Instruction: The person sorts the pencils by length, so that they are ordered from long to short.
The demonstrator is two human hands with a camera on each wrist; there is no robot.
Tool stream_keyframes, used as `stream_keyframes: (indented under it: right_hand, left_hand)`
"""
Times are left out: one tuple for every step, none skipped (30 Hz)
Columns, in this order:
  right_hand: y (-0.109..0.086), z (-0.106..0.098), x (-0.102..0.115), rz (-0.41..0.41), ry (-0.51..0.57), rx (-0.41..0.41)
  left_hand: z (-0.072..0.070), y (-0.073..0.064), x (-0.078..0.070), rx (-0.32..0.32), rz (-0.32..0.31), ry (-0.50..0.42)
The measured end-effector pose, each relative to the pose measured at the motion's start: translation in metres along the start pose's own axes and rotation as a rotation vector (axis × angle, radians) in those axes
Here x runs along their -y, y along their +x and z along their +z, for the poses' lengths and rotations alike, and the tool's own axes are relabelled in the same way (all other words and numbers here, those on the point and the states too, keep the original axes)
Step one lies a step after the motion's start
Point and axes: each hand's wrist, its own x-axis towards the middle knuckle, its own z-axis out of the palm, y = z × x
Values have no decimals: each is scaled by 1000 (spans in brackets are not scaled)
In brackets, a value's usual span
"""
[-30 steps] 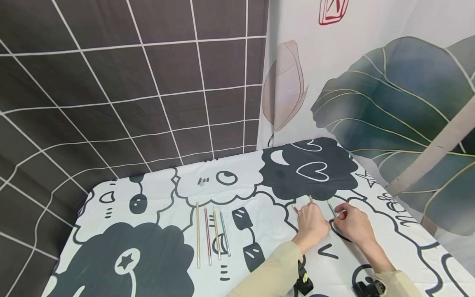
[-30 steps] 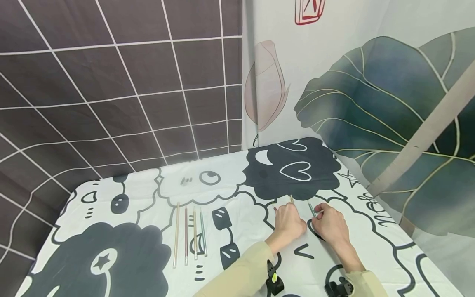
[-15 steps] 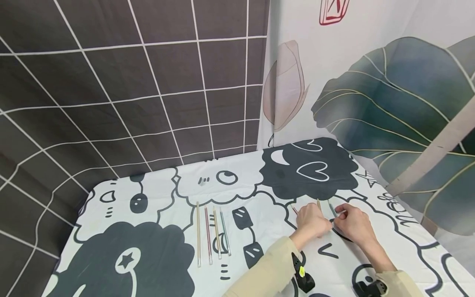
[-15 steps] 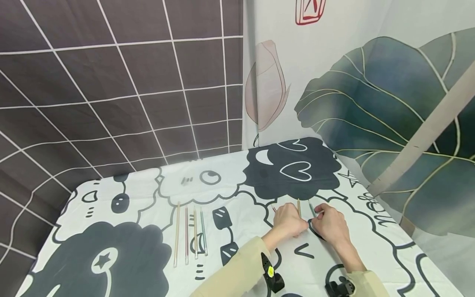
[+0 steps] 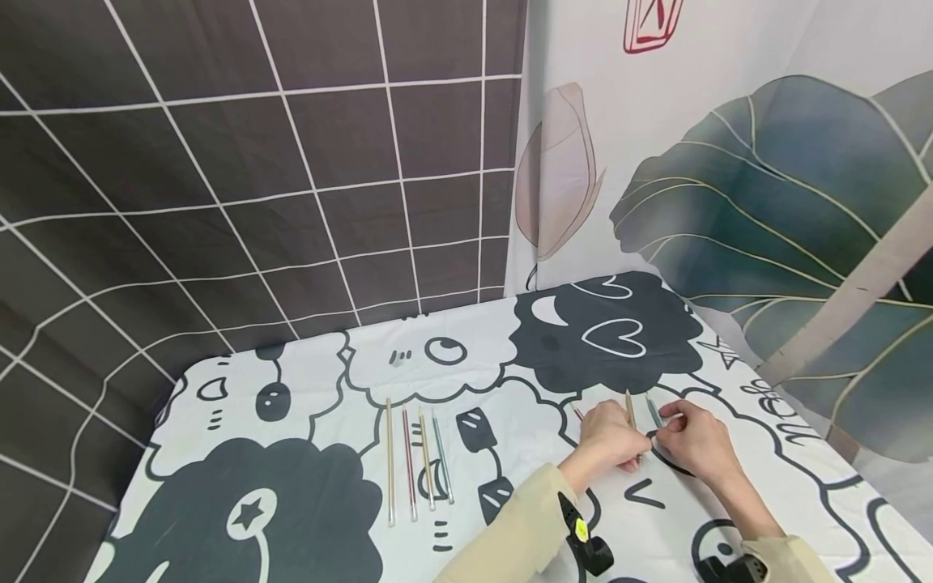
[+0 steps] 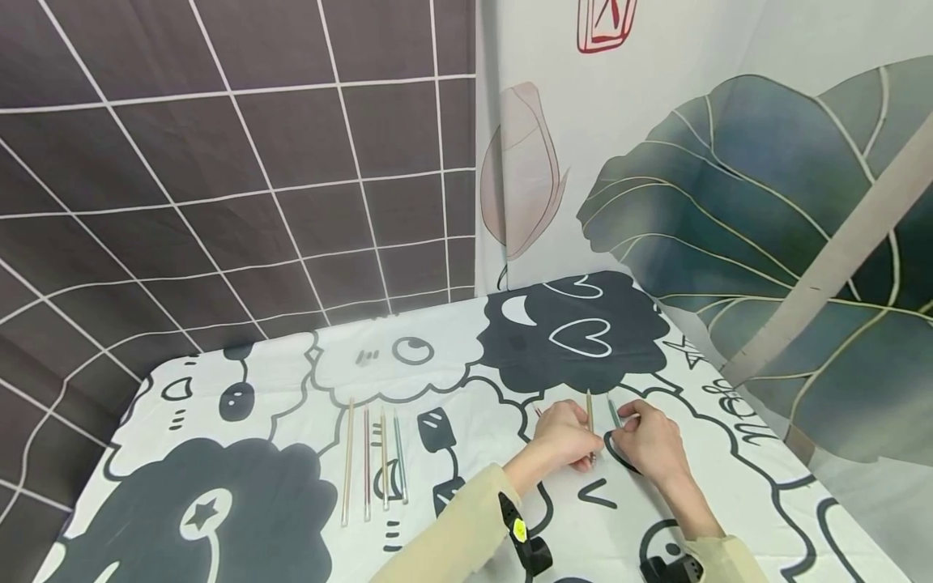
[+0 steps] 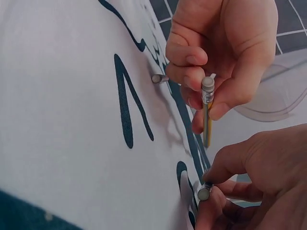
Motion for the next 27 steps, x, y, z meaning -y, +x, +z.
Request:
stream_keyframes:
  right_hand:
    - [0,0,0,2,4,0]
    - [-1,1,0,4,8,1]
    - [-1,1,1,6,12,2]
    - [-1,1,1,7,16,4]
    - [-1,1,2,7,20,5]
    - [-1,1,3,8,25,7]
    - [-1,1,3,9,30,9]
    - [-1,1,4,9,35,11]
    - [-1,1,4,10,41,15]
    - [-1,1,5,12,46,18]
    - [-1,1,6,11,52,20]
    - [-1,1,6,8,58,22]
    - [-1,1,7,4,66,25]
    - [-1,1,7,-5,75,26]
    - [-2,1,8,-8,86,30]
    - [-2,1,9,-11,101,35]
    - [-2,1,10,-13,119,43]
    - [-2,1,12,-14,140,53]
    - [-3,1,13,-11,163,65]
    - [-3,1,15,-9,183,75]
    - [-3,1,16,-3,204,87]
    - [-3,1,17,-2,224,96]
    - [-3,2,19,-3,241,103]
    - [-4,2,20,-4,257,110]
    - [-4,2,22,-7,268,115]
    - [-4,3,24,-12,278,119]
    - [-4,3,26,-18,288,124]
  left_hand:
    - [-1,-1,0,5,-9,-36]
    - [-1,-1,1,10,-19,-66]
    - [-2,-2,1,13,-28,-95]
    - [-3,-2,1,17,-38,-126]
    - [-4,-3,2,22,-45,-153]
    - [-5,-3,2,27,-49,-168]
    - [-6,-3,3,33,-51,-186]
    - [-7,-3,4,39,-55,-201]
    - [-9,-3,5,44,-58,-221]
    - [-10,-3,6,46,-58,-238]
    - [-12,-3,7,49,-58,-251]
    - [-14,-3,8,49,-58,-260]
    - [-15,-3,9,50,-64,-277]
    - [-18,-3,10,52,-64,-282]
    - [-20,-4,11,54,-64,-289]
    - [-22,-4,12,57,-62,-292]
    - [-25,-5,13,61,-61,-290]
    - [-28,-5,15,64,-58,-288]
    - [-31,-5,16,68,-58,-292]
    - [-34,-6,18,71,-53,-293]
    - [-37,-6,19,73,-49,-298]
    - [-40,-6,20,73,-48,-304]
    - [-42,-6,21,75,-43,-308]
    - [-44,-6,23,75,-41,-315]
    - [-46,-7,24,75,-39,-320]
    - [-48,-7,25,74,-36,-325]
    - [-50,-8,26,73,-34,-322]
